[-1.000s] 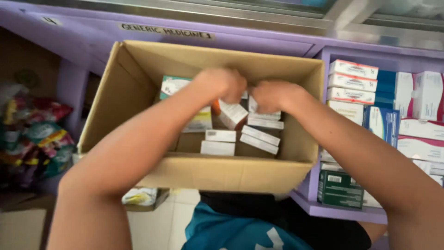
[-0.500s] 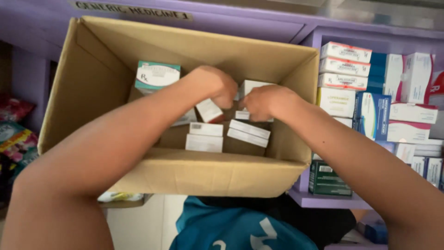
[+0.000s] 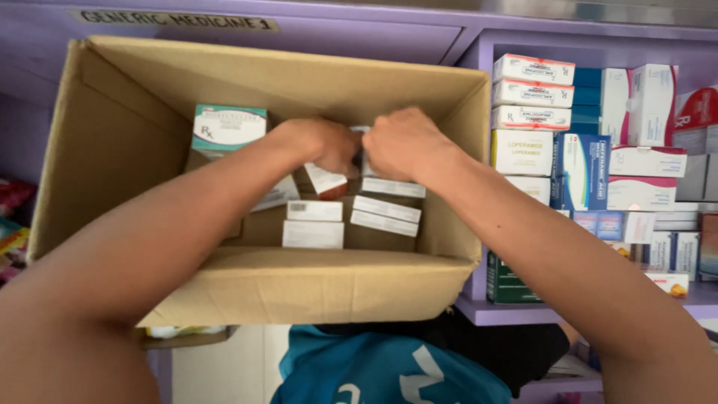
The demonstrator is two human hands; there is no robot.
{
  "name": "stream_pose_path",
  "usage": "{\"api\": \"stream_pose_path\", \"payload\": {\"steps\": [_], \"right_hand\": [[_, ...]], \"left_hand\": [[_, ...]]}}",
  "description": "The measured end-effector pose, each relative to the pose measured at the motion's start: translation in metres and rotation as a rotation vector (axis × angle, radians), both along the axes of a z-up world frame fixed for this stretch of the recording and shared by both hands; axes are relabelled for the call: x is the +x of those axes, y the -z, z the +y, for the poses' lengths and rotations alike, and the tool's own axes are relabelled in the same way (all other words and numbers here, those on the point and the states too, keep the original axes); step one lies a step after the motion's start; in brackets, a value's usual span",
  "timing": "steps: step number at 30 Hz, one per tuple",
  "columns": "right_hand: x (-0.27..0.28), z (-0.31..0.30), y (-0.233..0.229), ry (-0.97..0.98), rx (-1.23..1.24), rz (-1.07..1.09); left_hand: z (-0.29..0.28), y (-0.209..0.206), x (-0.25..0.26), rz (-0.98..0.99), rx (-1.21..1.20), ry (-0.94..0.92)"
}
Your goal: The person transfers various medicine boxes from a cardboard box into a purple drawer. They pick up boxes, inspect them, and place them into the drawer, occasionally opening a box to check the contents before arranging it.
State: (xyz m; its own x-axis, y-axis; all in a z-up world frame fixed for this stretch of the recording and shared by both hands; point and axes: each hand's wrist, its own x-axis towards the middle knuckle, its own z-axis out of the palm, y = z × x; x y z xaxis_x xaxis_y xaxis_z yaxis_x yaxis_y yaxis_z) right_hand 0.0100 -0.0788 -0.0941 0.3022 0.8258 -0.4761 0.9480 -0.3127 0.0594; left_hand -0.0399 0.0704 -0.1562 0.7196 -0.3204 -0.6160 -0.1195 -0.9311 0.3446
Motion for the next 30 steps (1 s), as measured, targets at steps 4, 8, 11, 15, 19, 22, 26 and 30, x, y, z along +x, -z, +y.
{"api": "stream_pose_path", "payload": {"steps": [4,8,11,15,19,22,26,30], "right_hand": [[0.011,-0.002,0.009,-0.015,0.008,-0.127],[0.01,-0.007,0.007,-0.001,0.017,-0.135],[0.016,-0.015,0.023,-0.007,0.209,-0.162],[0.016,-0.014,0.024,0.093,0.116,-0.058],[0.013,-0.016,0.019,0.147,-0.155,0.008],[0.022,-0.015,0.038,0.16,-0.219,-0.001],[0.019,-0.01,0.024,0.085,-0.211,-0.024],[0.016,-0.012,0.017,0.134,-0.231,0.044]], "left_hand": [[-0.001,-0.013,-0.004,0.02,0.002,-0.079],[-0.005,0.008,-0.004,0.011,-0.026,-0.06],[-0.012,0.004,-0.005,0.032,0.031,-0.027],[-0.005,0.014,0.001,0.052,0.018,0.0],[-0.004,-0.007,0.001,0.103,-0.01,-0.053],[0.004,0.004,0.008,0.13,-0.056,-0.036],[0.006,0.008,0.007,0.124,-0.095,-0.057],[0.008,0.036,0.013,0.128,-0.127,-0.023]]}}
